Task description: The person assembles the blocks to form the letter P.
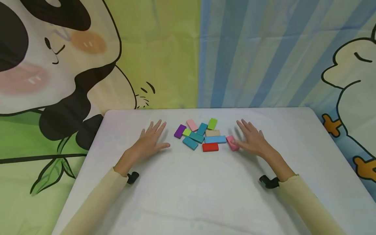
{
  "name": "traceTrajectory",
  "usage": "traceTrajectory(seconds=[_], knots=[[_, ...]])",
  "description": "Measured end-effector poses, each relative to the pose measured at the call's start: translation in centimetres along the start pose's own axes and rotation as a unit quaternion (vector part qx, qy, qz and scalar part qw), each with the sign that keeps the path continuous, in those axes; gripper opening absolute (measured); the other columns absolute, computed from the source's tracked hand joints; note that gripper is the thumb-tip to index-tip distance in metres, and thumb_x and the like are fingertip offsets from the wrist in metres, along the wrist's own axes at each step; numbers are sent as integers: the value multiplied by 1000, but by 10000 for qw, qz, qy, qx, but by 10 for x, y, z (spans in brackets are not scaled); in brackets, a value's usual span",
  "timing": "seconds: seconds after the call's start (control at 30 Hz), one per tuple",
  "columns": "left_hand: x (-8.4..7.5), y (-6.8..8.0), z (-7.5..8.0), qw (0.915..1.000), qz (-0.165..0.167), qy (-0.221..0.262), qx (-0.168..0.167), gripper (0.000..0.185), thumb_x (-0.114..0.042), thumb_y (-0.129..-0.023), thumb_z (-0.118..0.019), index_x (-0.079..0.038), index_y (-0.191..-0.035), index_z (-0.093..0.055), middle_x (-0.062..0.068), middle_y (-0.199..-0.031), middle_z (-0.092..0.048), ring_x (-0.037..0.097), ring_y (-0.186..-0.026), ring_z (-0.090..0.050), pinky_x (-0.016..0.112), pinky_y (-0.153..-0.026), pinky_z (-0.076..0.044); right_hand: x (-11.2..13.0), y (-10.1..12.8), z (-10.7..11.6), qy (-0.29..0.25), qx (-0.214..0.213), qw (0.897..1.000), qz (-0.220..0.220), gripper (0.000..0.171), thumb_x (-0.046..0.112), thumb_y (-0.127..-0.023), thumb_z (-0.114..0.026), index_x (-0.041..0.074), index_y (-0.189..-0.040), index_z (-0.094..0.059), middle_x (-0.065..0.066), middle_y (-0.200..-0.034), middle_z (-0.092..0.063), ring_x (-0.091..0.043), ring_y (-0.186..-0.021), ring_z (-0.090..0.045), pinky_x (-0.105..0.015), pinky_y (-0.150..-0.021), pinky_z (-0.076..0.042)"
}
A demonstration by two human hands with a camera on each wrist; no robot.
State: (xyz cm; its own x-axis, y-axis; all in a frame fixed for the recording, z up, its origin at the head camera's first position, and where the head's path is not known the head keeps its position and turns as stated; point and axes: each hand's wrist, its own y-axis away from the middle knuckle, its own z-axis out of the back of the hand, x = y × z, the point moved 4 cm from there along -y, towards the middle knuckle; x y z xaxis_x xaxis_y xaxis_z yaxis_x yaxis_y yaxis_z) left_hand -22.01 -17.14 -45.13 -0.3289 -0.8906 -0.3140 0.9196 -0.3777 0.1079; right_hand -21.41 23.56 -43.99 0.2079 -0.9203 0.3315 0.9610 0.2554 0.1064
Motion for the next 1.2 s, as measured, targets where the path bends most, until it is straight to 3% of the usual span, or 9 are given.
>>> traceTrajectory(seconds=[0.13,0.27,0.4,0.57,0.67,0.77,1.0,1.1,1.2], knots=[[-6,-19,5,9933,-947,598,289,89,-50,-90,-63,-18,-157,-15,4,-165,-11,35,-152,-10,58,-120,-19,4,1,1,-165,161,9968,771,91,47,-84,-70,12,-154,-24,-18,-160,-25,-46,-146,-21,-73,-110,-21],[-13,-37,8,9837,-1537,628,691,75,-39,-89,-68,-11,-151,-35,4,-162,-23,30,-150,-21,51,-120,-26,7,1,-4,-332,767,9881,1295,81,37,-83,-74,9,-150,-37,-16,-157,-33,-40,-144,-30,-62,-112,-32],[-19,-55,7,9784,-1809,239,967,63,-31,-90,-69,-7,-144,-46,6,-159,-32,31,-146,-30,49,-119,-29,8,2,-11,-262,1172,9803,1566,62,22,-87,-72,4,-141,-49,-16,-154,-39,-39,-141,-37,-54,-109,-40],[-22,-70,5,9752,-2045,93,844,51,-26,-90,-70,-4,-134,-57,11,-148,-48,31,-137,-43,46,-116,-35,10,0,-10,-174,1069,9786,1751,53,7,-86,-70,-1,-136,-53,-22,-150,-42,-41,-137,-42,-53,-106,-44],[-21,-76,4,9751,-2057,155,815,44,-24,-89,-71,-3,-127,-63,11,-143,-52,31,-134,-46,46,-115,-37,12,-1,-9,-250,1045,9778,1797,50,4,-86,-69,-3,-133,-54,-26,-147,-44,-44,-134,-44,-54,-104,-45],[-20,-80,2,9758,-1916,206,1031,44,-26,-88,-71,-3,-124,-63,11,-146,-50,30,-135,-46,44,-115,-38,12,-1,-9,-362,1069,9781,1747,49,4,-85,-69,-3,-131,-55,-27,-144,-46,-45,-132,-44,-55,-103,-45],[-19,-79,5,9771,-1845,160,1050,49,-31,-86,-73,-4,-125,-62,14,-139,-56,30,-129,-52,45,-111,-41,8,6,-11,-187,563,9797,1913,45,10,-84,-72,-1,-125,-59,-26,-136,-53,-43,-125,-51,-53,-98,-50],[-13,-65,7,9790,-1813,-81,928,55,-35,-86,-73,-3,-129,-60,13,-138,-58,31,-130,-52,46,-112,-40,7,9,-7,-171,165,9851,1703,45,15,-82,-75,1,-123,-62,-25,-134,-55,-42,-123,-52,-54,-95,-52],[0,-35,11,9818,-1716,-195,785,60,-36,-85,-74,-4,-133,-58,12,-139,-57,31,-131,-51,48,-111,-41,12,9,3,-303,-314,9877,1502,44,15,-79,-78,2,-119,-65,-24,-132,-56,-42,-122,-53,-54,-92,-54]])
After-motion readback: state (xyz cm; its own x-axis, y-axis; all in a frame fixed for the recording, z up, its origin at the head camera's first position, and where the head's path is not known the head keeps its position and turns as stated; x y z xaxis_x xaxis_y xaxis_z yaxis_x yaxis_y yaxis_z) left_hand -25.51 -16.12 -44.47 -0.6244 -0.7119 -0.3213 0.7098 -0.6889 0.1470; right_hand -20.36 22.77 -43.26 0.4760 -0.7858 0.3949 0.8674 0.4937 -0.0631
